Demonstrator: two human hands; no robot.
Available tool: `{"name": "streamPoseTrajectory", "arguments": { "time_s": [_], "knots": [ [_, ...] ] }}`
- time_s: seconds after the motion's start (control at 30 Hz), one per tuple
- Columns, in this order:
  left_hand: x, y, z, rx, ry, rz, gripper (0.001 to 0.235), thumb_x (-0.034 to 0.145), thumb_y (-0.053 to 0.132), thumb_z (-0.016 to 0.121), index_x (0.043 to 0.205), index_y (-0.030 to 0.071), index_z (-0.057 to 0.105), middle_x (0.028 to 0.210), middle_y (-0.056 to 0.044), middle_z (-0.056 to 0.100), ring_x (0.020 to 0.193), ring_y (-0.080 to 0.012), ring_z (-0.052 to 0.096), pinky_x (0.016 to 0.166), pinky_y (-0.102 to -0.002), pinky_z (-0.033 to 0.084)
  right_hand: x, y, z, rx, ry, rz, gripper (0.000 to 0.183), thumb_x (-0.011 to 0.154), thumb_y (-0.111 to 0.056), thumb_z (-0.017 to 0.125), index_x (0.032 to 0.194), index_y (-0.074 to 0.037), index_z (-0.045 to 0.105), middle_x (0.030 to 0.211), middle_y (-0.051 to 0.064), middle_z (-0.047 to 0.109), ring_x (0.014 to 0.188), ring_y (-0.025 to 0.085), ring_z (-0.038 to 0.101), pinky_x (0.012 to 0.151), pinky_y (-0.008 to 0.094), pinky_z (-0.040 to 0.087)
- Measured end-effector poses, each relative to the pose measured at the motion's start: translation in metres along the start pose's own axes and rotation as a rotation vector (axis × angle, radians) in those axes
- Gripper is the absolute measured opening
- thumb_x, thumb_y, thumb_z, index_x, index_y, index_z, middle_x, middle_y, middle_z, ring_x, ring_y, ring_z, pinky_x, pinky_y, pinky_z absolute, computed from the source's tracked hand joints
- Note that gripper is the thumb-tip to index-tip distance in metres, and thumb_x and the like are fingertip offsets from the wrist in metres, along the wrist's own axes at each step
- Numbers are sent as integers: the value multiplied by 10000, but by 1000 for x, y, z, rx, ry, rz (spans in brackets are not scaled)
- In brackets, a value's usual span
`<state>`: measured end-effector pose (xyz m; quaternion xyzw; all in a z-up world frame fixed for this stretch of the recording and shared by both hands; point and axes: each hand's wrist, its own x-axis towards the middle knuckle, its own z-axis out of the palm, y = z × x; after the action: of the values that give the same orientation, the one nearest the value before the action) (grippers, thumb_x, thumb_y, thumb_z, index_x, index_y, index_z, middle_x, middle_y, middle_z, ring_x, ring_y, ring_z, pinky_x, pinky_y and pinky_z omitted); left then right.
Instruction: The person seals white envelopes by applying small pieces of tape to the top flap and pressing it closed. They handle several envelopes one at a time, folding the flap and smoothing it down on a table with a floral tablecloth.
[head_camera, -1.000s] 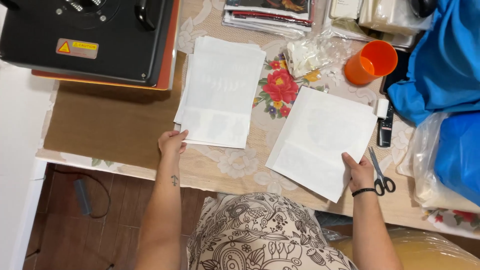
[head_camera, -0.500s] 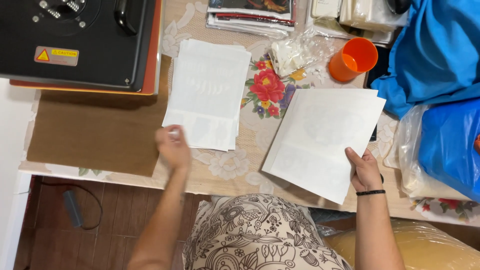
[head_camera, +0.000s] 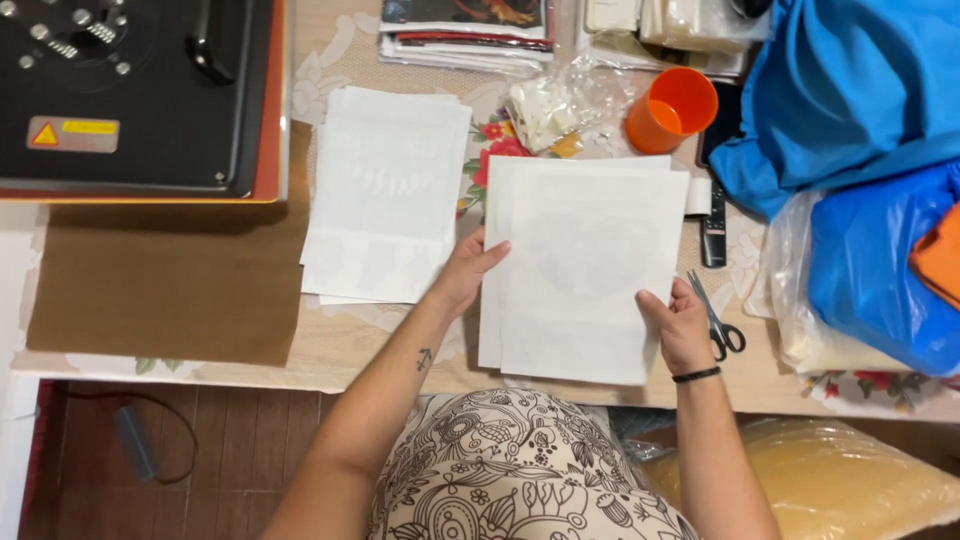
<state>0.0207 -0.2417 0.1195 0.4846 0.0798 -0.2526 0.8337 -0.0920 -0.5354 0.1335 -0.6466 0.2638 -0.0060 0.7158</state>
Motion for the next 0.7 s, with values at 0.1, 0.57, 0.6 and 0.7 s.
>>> {"name": "streamPoseTrajectory", "arguments": {
  "time_s": [0.1,0.57,0.6,0.7],
  "knots": [
    [-1,3,-3,25,46,14,204,917,156,755,1075,67,661,998,-107,762,869,-177,739,807,-334,605,21,35,-16,45,78,-29,307,914,-125,749,1192,-68,631,880,56,722,776,180,732,725,326,621],
    [39,-49,-35,18,188,-51,280,1009,259,649,1220,76,639,1042,-125,751,914,-211,746,839,-353,605,43,75,-34,64,174,63,213,991,-193,682,1174,-84,671,887,58,731,797,186,735,722,310,622],
    [49,-60,-37,32,197,-63,310,1023,266,633,1261,67,625,1071,-135,745,940,-223,740,861,-369,598,39,71,-30,66,181,91,223,988,-193,681,1176,-74,672,885,64,730,800,199,736,721,318,620],
    [74,-89,-46,66,224,-55,341,1040,260,609,1299,39,591,1095,-147,725,984,-216,711,900,-377,581,35,80,-39,-36,252,86,198,997,-186,679,1156,-69,692,906,63,733,809,182,719,748,320,605]
  ]
}}
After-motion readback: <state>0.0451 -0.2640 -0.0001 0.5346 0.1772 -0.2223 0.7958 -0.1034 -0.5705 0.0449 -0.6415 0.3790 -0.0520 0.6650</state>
